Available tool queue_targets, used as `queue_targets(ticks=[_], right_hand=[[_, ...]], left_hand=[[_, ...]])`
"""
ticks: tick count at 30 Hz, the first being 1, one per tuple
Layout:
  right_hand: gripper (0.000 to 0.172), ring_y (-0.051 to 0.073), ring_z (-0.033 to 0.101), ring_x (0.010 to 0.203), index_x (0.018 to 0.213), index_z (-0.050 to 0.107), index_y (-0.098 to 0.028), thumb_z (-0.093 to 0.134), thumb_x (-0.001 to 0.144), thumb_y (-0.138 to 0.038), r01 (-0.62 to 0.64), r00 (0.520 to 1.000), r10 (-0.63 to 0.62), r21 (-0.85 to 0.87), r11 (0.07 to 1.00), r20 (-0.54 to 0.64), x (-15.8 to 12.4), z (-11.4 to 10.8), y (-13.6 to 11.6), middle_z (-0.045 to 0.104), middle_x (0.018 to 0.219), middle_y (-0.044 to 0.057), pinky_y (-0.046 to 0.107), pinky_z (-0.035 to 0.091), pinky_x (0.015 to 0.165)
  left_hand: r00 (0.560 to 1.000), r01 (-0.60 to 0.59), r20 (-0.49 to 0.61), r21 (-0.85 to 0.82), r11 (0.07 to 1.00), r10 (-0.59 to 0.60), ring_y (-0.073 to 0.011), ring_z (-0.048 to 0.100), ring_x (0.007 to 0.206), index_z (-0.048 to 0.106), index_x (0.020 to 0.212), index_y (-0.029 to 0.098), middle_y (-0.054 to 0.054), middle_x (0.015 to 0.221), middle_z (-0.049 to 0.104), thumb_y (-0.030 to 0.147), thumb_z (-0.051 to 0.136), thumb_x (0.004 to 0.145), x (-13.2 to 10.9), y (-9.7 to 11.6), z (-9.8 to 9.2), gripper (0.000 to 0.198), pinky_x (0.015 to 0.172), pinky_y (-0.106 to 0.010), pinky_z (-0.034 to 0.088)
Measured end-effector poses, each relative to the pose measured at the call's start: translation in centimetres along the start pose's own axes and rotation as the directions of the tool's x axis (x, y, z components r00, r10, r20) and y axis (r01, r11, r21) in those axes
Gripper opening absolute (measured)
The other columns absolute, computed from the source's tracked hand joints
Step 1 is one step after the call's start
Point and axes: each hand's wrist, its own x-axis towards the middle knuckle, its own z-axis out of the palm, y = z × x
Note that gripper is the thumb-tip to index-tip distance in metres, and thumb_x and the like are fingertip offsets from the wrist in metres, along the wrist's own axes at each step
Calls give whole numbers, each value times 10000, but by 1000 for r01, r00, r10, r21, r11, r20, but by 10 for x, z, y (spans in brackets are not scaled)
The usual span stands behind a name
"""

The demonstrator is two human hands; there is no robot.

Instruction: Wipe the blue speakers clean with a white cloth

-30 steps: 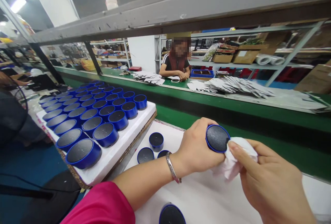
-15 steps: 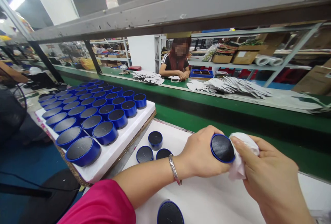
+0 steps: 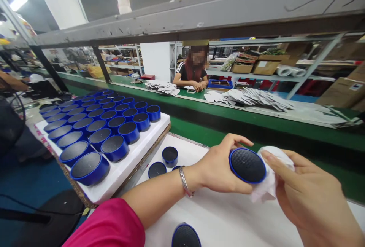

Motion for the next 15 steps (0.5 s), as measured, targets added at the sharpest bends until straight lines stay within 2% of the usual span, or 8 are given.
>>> queue_targets(ticks=[2, 5, 12, 15], right_hand=[[879, 191, 612, 620, 829, 775, -197, 1049, 150, -683, -65, 998, 64, 68, 996, 9, -1, 1, -10, 746, 809, 101, 291, 507, 463], [917, 188, 592, 587, 796, 771, -180, 1065, 65, -649, -137, 991, 136, 113, 984, 15, -5, 3, -21, 744, 801, 120, 285, 452, 406], [915, 202, 618, 608, 790, 795, -162, 1085, 37, -594, -165, 986, 163, 145, 976, 25, -10, 3, -24, 756, 796, 144, 283, 478, 437], [902, 193, 599, 587, 797, 806, -170, 1095, 61, -605, -165, 986, 159, 139, 977, 47, -10, 3, -22, 736, 754, 121, 286, 470, 446]], left_hand=[[994, -101, 19, -109, 989, 103, -298, 721, 1216, 532, 1319, 266, -73, 1290, 725, 200, 1033, 535, 1, -5, -1, 933, 1114, -453, 557], [987, -155, 12, -150, 976, 158, -300, 720, 1245, 532, 1269, 259, -112, 1383, 718, 194, 1038, 580, 1, -10, -2, 857, 1137, -471, 550], [987, -162, -15, -83, 983, 162, -295, 714, 1237, 583, 1265, 254, -111, 1426, 705, 210, 1032, 606, 1, -7, -5, 799, 1111, -448, 554], [990, -141, -36, -66, 988, 139, -283, 712, 1187, 594, 1259, 258, -90, 1363, 717, 210, 1036, 589, 1, -6, -6, 805, 1076, -431, 557]])
